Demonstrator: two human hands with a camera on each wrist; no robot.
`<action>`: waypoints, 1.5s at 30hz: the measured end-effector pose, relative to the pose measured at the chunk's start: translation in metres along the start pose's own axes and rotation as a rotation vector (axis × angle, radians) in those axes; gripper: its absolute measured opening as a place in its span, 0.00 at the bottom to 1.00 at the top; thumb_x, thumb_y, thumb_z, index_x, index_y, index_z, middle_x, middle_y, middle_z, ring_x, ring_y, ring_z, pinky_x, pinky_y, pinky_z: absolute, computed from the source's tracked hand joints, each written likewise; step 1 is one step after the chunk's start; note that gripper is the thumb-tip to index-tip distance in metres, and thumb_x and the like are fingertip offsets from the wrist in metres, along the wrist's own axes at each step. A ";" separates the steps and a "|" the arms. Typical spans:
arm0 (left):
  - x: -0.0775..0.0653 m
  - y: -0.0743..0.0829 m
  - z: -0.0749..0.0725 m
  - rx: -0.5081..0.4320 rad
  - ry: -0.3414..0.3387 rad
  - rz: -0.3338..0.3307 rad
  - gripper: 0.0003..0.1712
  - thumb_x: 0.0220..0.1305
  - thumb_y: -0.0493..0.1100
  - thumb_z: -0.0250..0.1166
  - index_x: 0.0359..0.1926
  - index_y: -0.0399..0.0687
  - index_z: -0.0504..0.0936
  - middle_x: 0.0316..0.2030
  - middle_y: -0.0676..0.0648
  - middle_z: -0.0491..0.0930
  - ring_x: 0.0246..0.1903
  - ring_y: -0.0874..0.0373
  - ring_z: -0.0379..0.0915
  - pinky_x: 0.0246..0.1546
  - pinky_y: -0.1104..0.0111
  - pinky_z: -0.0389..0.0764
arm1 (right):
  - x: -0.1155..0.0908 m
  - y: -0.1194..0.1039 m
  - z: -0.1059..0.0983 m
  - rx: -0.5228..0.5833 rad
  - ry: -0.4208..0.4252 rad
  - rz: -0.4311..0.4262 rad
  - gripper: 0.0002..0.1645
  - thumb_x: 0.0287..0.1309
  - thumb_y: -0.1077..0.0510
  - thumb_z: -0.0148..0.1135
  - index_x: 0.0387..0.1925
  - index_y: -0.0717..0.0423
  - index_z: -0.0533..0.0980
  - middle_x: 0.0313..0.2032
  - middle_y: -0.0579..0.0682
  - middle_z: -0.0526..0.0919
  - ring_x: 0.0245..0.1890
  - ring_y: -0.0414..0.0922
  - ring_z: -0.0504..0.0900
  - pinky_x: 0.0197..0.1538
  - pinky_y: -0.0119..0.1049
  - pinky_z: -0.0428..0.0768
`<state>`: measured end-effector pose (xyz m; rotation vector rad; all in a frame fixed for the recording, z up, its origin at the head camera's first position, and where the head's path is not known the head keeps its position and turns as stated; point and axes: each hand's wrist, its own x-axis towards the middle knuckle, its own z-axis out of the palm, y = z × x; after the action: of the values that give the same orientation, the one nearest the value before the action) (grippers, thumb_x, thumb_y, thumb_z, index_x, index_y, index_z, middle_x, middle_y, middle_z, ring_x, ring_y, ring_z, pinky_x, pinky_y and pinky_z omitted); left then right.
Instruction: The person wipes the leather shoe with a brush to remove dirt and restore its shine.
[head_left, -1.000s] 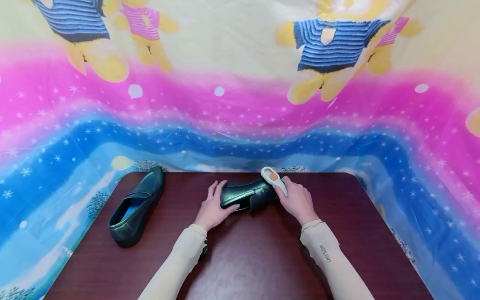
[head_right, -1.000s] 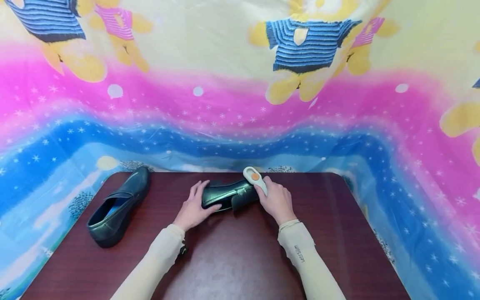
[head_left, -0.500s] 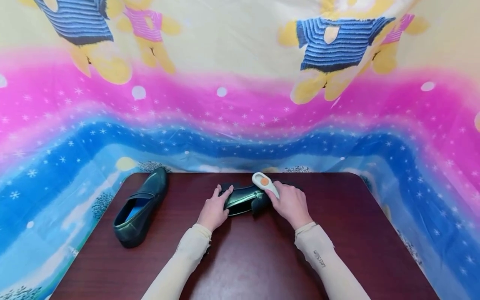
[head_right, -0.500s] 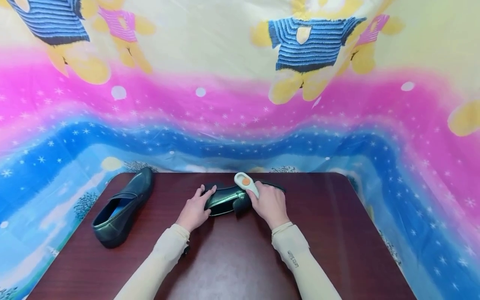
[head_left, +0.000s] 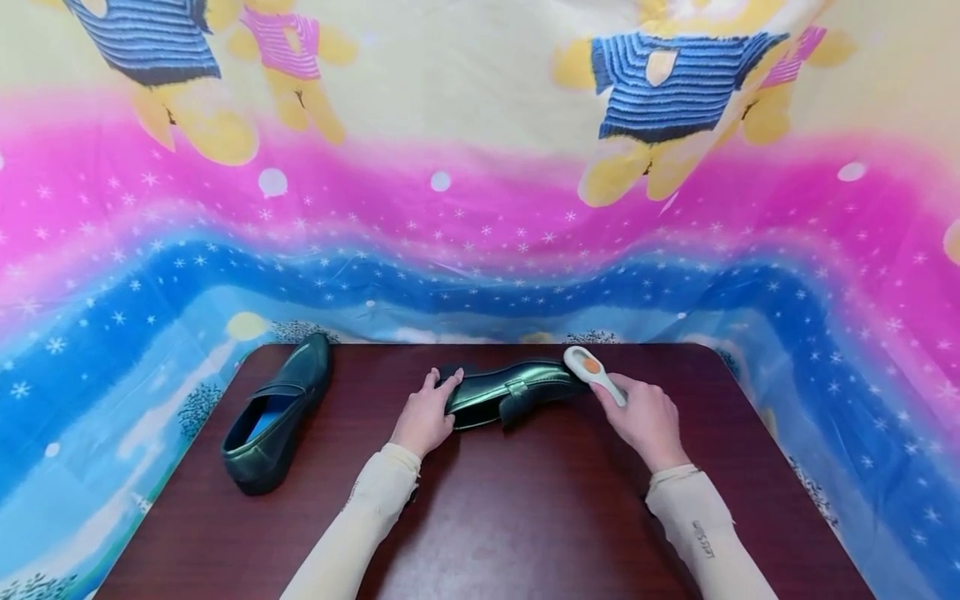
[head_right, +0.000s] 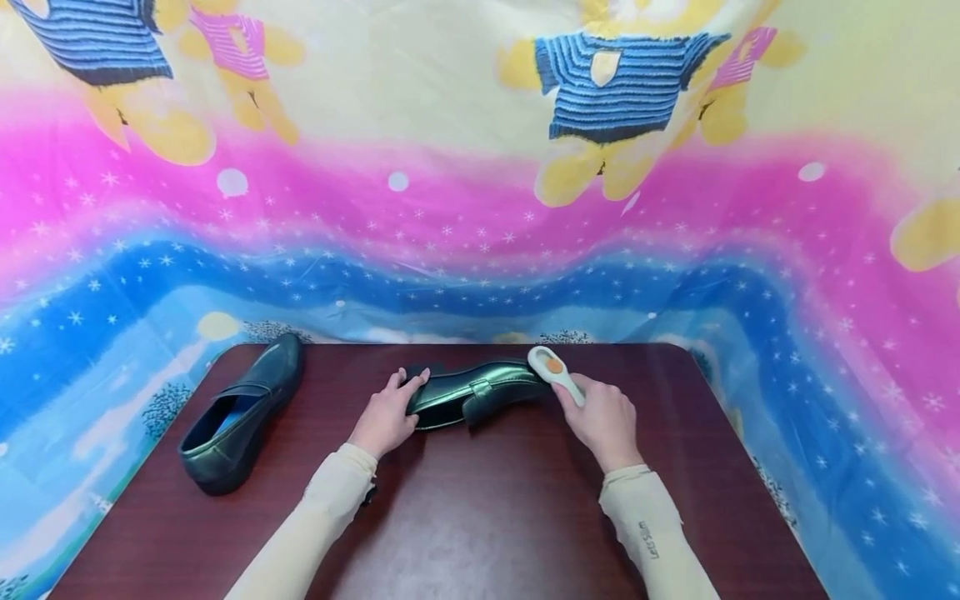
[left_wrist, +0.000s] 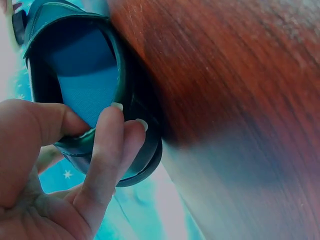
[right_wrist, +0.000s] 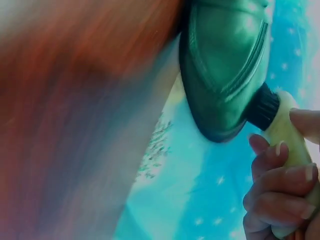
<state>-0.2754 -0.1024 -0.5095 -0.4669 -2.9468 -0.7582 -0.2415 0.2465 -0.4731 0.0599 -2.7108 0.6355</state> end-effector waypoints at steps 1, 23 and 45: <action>0.000 0.000 -0.001 -0.001 0.000 -0.001 0.45 0.64 0.32 0.69 0.79 0.57 0.65 0.75 0.29 0.60 0.10 0.58 0.53 0.20 0.67 0.64 | -0.001 0.004 -0.003 0.007 -0.008 0.010 0.27 0.69 0.40 0.64 0.57 0.55 0.84 0.40 0.59 0.90 0.27 0.51 0.79 0.28 0.45 0.73; 0.004 0.007 -0.001 0.083 -0.046 -0.010 0.42 0.67 0.37 0.68 0.79 0.58 0.65 0.74 0.29 0.63 0.10 0.59 0.53 0.16 0.68 0.62 | 0.006 -0.043 0.050 -0.039 -0.034 -0.193 0.18 0.70 0.42 0.65 0.50 0.49 0.77 0.32 0.52 0.85 0.18 0.44 0.71 0.21 0.38 0.67; 0.005 0.006 -0.004 0.226 0.001 -0.016 0.41 0.67 0.42 0.69 0.78 0.63 0.66 0.72 0.33 0.68 0.09 0.59 0.53 0.14 0.67 0.61 | 0.003 0.005 0.015 -0.003 0.001 -0.174 0.18 0.73 0.43 0.61 0.52 0.51 0.77 0.29 0.48 0.82 0.22 0.44 0.71 0.26 0.39 0.67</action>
<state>-0.2781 -0.0976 -0.5023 -0.4257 -2.9885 -0.4188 -0.2502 0.2445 -0.4867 0.2910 -2.6676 0.5800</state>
